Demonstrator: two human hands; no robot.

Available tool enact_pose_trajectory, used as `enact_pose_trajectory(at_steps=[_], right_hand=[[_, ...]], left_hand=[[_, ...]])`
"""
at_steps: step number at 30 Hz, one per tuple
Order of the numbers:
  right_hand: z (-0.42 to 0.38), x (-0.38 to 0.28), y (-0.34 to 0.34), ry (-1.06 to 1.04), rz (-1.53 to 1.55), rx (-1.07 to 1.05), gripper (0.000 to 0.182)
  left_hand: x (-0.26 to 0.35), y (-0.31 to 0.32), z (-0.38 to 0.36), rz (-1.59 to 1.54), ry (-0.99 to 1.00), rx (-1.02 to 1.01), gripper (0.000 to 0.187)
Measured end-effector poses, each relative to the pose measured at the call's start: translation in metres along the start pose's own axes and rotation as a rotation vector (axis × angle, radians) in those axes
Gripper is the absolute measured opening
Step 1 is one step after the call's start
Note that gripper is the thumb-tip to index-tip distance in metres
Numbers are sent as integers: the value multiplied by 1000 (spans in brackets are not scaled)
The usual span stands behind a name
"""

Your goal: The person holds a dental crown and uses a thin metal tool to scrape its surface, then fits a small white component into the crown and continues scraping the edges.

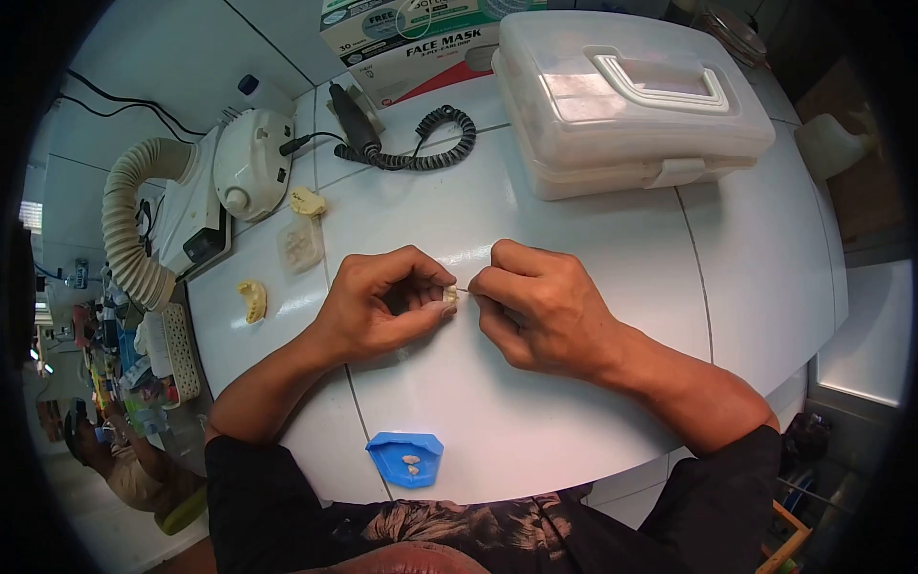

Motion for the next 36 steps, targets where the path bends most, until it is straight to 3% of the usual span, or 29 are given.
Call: enact_pose_trajectory(at_steps=[13,16,36], right_hand=[[2,2,0,8,66,-19,20],[1,3,1,20,69,-11,12],[0,2,0,41,48,-25,15]], left_hand=[[4,1,-1,5,22,-17,21],[3,2,-1,3,19,-17,22],[4,1,0,8,-20,-45,21]])
Point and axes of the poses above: each hand's wrist, its own z-axis towards the middle knuckle, its own y-axis out of the palm, x = y × z, the point moved 8 cm from there along z, towards the middle knuckle
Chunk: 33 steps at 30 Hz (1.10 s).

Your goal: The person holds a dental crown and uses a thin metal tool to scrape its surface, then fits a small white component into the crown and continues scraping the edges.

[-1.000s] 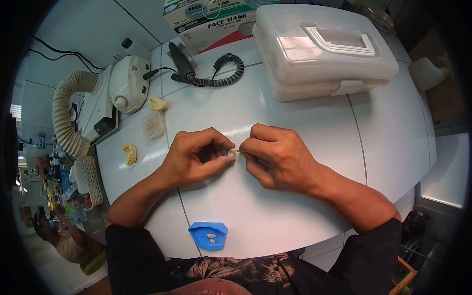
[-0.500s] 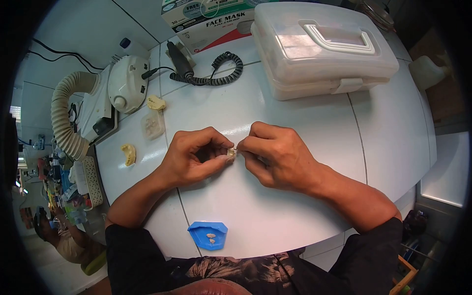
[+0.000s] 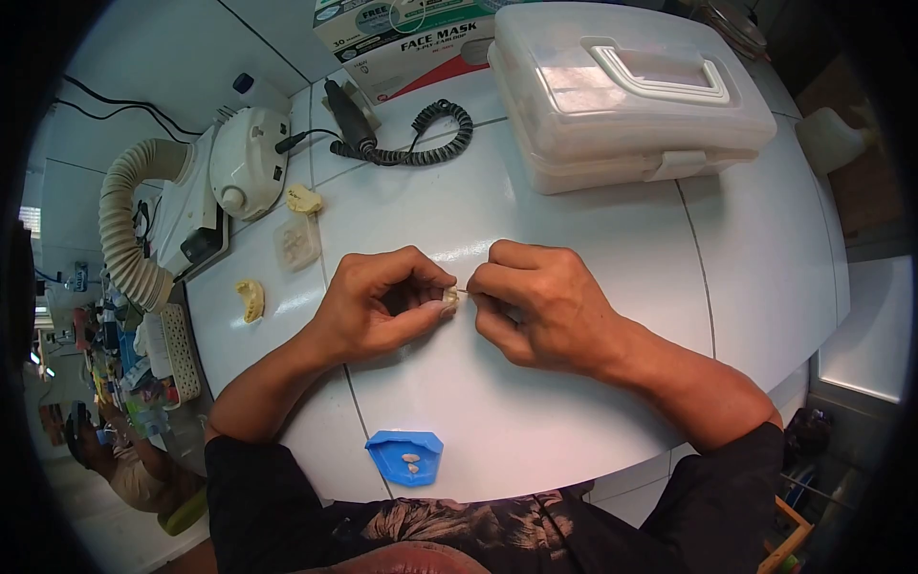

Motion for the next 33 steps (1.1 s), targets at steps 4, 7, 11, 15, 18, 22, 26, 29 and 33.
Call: enact_pose_trajectory(at_steps=[4,7,11,15,18,22,26,29,33], right_hand=[[1,0,1,6,8,27,12],[0,0,0,-14,5,6,18],[0,1,2,-4,18,30,15],[0,2,2,12,15,11,10],[1,2,1,10,14,1,9],[1,1,1,-7,20,27,15],[0,2,1,-10,25,14,14],[0,2,1,-1,15,2,13],[0,2,1,19,21,-12,9]], left_hand=[[0,0,0,4,9,5,21],[-1,1,0,10,30,15,20],[0,0,0,5,41,17,20],[0,1,0,11,35,9,20],[1,0,0,7,19,0,20],[1,1,0,7,29,5,20],[2,1,0,13,37,-4,20],[0,2,0,-4,41,1,20],[2,2,0,14,41,-13,20]])
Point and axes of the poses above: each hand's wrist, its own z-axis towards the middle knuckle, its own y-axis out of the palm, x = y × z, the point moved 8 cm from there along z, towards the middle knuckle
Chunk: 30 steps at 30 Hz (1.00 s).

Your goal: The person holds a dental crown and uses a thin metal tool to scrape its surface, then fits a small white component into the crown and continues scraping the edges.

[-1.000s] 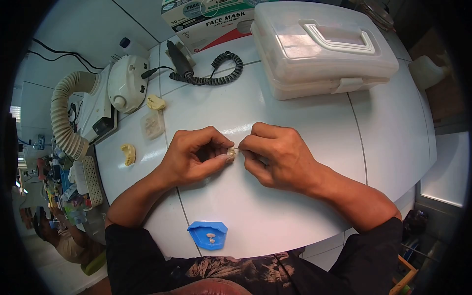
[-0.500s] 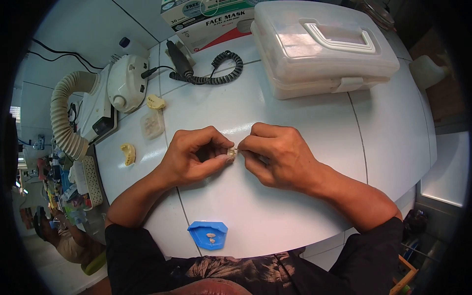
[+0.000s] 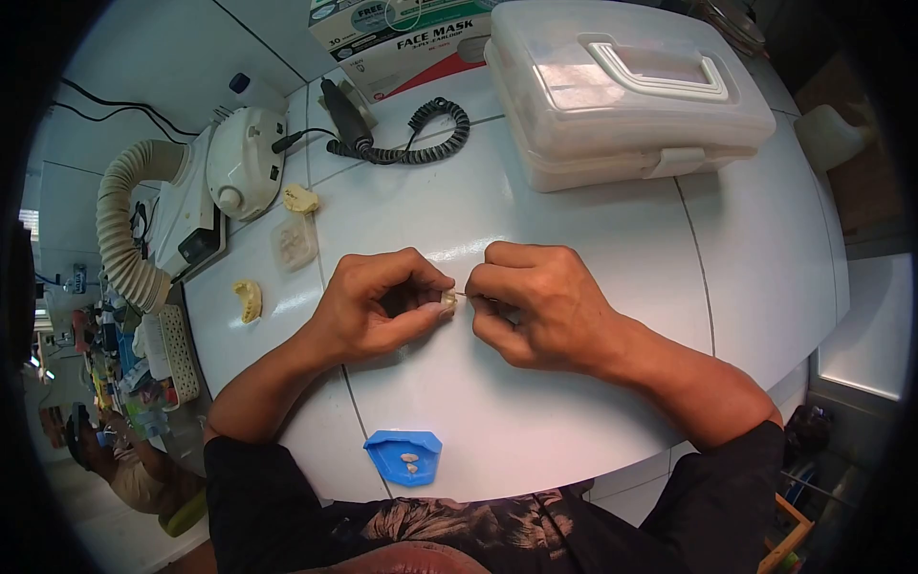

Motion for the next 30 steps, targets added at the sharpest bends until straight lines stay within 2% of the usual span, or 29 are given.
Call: enact_pose_trajectory(at_steps=[7,10,13,16,19,22,25,30], right_hand=[[1,-1,-1,-36,3,1,17],[1,-1,-1,-41,4,57,16],[0,-1,0,-1,-8,-34,9],[1,-1,-1,5,-1,19,8],[1,-2,-1,3,-5,-41,10],[1,-1,1,-21,-19,21,9],[1,-2,-1,-34,0,-16,14],[1,-2,0,-11,-10,9,8]], left_hand=[[-1,0,0,-2,6,1,20],[-1,0,-1,-5,7,4,20],[-1,1,-1,-6,9,1,19],[-1,1,0,-6,-15,-11,19],[0,0,0,5,5,-5,19],[1,0,0,4,13,1,19],[1,0,0,9,5,-7,19],[-1,0,0,-8,5,-1,19]])
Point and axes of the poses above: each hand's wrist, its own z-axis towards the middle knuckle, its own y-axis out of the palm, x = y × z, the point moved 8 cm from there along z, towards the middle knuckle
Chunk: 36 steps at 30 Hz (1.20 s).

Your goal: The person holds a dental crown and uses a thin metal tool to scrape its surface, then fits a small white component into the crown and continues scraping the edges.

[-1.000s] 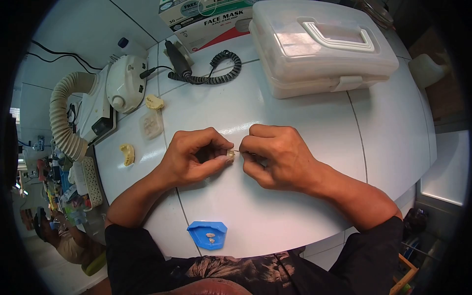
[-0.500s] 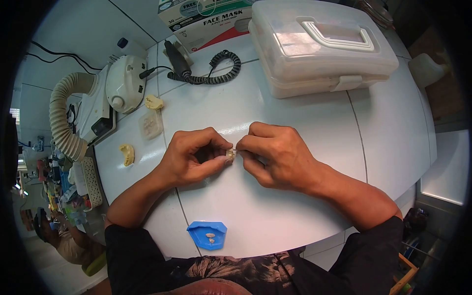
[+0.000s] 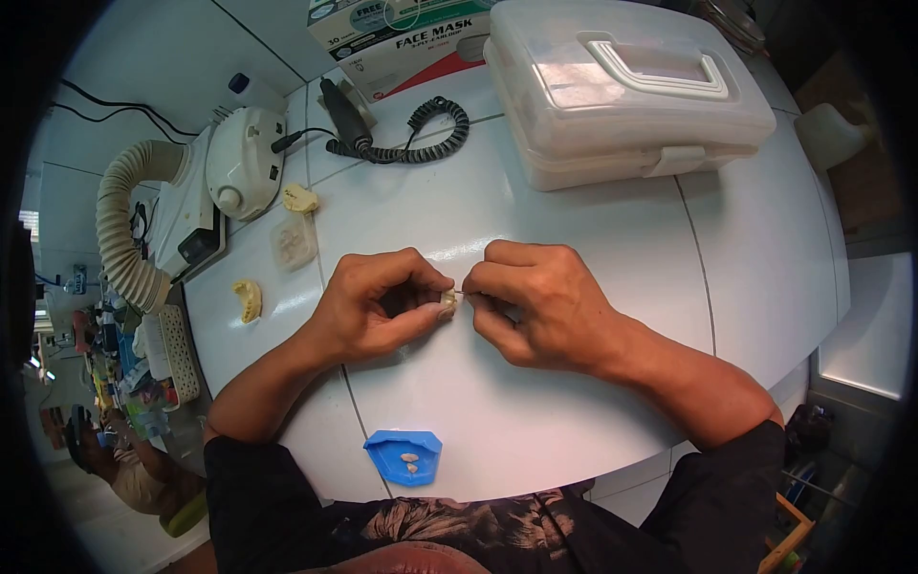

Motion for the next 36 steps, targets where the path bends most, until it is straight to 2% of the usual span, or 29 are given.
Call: enact_pose_trajectory(at_steps=[16,19,22,36], right_hand=[[1,0,-2,-44,-8,36,15],[1,1,-1,-4,-9,-27,12],[2,-1,-2,-37,5,46,15],[1,0,-2,-26,15,24,15]], left_hand=[[0,0,1,-19,-15,5,19],[0,0,1,-10,-17,-12,19],[-1,0,0,-15,-16,-15,18],[-1,0,0,-6,3,-14,19]])
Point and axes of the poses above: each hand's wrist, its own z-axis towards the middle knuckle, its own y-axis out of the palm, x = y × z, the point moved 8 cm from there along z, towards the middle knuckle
